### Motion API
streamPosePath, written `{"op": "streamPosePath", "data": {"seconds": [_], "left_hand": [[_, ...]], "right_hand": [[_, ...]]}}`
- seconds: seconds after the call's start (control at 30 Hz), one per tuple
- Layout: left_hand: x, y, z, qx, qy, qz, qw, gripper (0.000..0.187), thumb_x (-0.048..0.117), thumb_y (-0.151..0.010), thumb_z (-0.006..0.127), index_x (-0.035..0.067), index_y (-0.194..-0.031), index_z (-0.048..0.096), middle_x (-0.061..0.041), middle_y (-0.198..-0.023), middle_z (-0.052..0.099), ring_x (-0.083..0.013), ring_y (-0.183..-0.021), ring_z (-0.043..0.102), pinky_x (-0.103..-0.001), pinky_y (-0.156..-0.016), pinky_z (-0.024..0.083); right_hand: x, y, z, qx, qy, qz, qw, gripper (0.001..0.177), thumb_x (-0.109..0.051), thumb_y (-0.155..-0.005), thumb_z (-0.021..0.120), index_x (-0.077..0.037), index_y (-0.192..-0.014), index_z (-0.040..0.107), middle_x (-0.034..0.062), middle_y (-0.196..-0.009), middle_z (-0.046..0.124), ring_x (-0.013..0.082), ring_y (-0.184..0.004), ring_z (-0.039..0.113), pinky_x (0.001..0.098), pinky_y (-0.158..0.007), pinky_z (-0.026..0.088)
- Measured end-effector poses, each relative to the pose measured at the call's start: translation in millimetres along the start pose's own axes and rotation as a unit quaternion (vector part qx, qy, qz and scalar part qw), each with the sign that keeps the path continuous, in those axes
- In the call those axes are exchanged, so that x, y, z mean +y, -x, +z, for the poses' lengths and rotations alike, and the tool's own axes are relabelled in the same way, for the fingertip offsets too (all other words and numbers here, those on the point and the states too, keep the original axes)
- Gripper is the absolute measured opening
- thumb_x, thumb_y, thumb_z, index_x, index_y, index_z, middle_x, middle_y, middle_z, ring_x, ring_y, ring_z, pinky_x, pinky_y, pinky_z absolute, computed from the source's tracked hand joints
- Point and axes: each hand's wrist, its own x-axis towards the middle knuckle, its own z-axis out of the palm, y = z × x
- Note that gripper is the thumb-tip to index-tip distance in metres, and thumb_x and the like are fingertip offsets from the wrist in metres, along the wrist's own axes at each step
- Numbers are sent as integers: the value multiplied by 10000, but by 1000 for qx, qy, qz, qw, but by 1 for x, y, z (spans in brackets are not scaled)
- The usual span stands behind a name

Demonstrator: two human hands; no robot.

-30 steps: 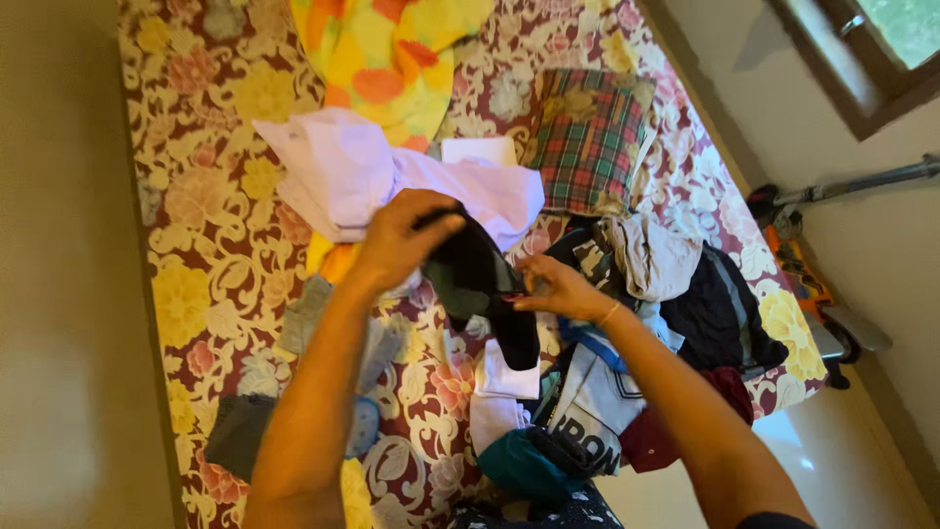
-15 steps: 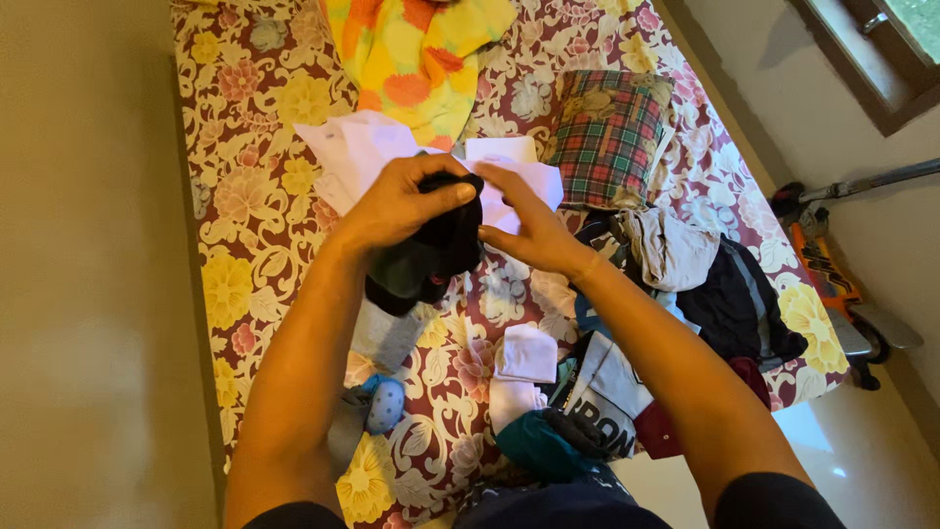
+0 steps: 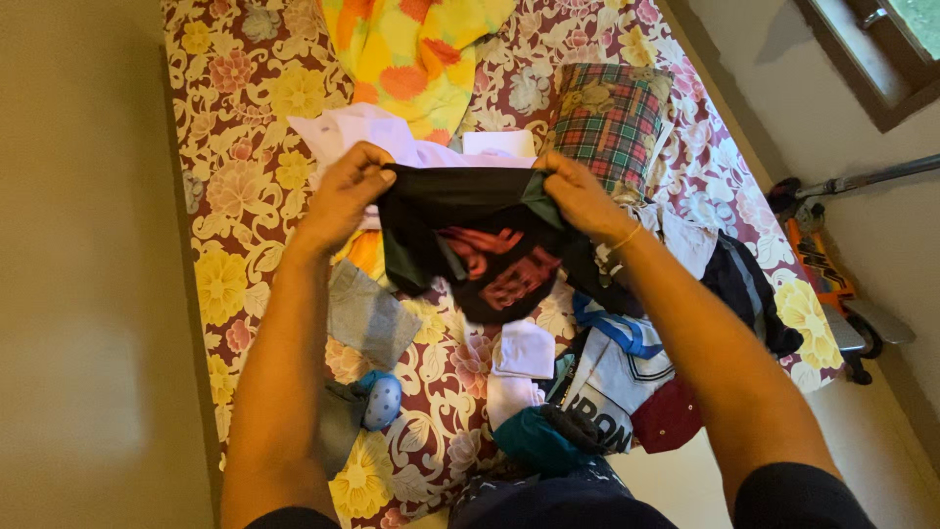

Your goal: The person folds shirts, pants, and shorts on a bed, and places the folded items into a pink storage cabinet.

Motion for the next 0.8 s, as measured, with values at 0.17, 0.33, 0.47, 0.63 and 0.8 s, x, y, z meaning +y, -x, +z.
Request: {"op": "streamPosePath", "data": {"seconds": [0.17,0.33,0.47,0.63,0.8], "left_hand": [[18,8,49,74,-252,16,965,326,277,-884,800,83,-1058,603,19,-855,594,-150,-811,585,-303,-744,479],[51,21,75,36,-577,70,813,550,353,-720,881,93,-1128,619,-130,-936,638,-355,-891,644,-469,-724,513],[32,18,46,187,-625,110,750,530,68,-562,783,93,-1070,635,-153,-1010,640,-391,-940,635,-490,-718,516],[21,29,0,234,-570,111,780,376,23,-744,691,66,-1112,623,-182,-1036,629,-419,-971,618,-516,-781,500],[48,33,-12,238,-570,121,777,209,46,-882,662,78,-1088,680,-173,-1038,663,-416,-949,637,-520,-783,504]], "right_hand": [[-91,5,-14,-52,344,-1,938,473,-361,-825,811,-113,-1182,623,63,-948,690,202,-861,684,353,-740,531],[-139,5,-25,-47,582,-85,807,518,-329,-751,784,-179,-1227,641,102,-1107,705,352,-951,695,471,-719,548],[-154,11,-50,2,643,-74,762,445,-293,-772,754,-159,-1184,652,111,-1055,705,355,-928,693,489,-680,520],[-175,29,-93,19,618,-122,776,356,-278,-871,725,-137,-1195,677,135,-1019,693,369,-916,670,480,-763,527],[-184,41,-129,42,636,-99,764,243,-249,-922,709,-123,-1130,698,146,-922,687,363,-870,660,469,-752,525]]}}
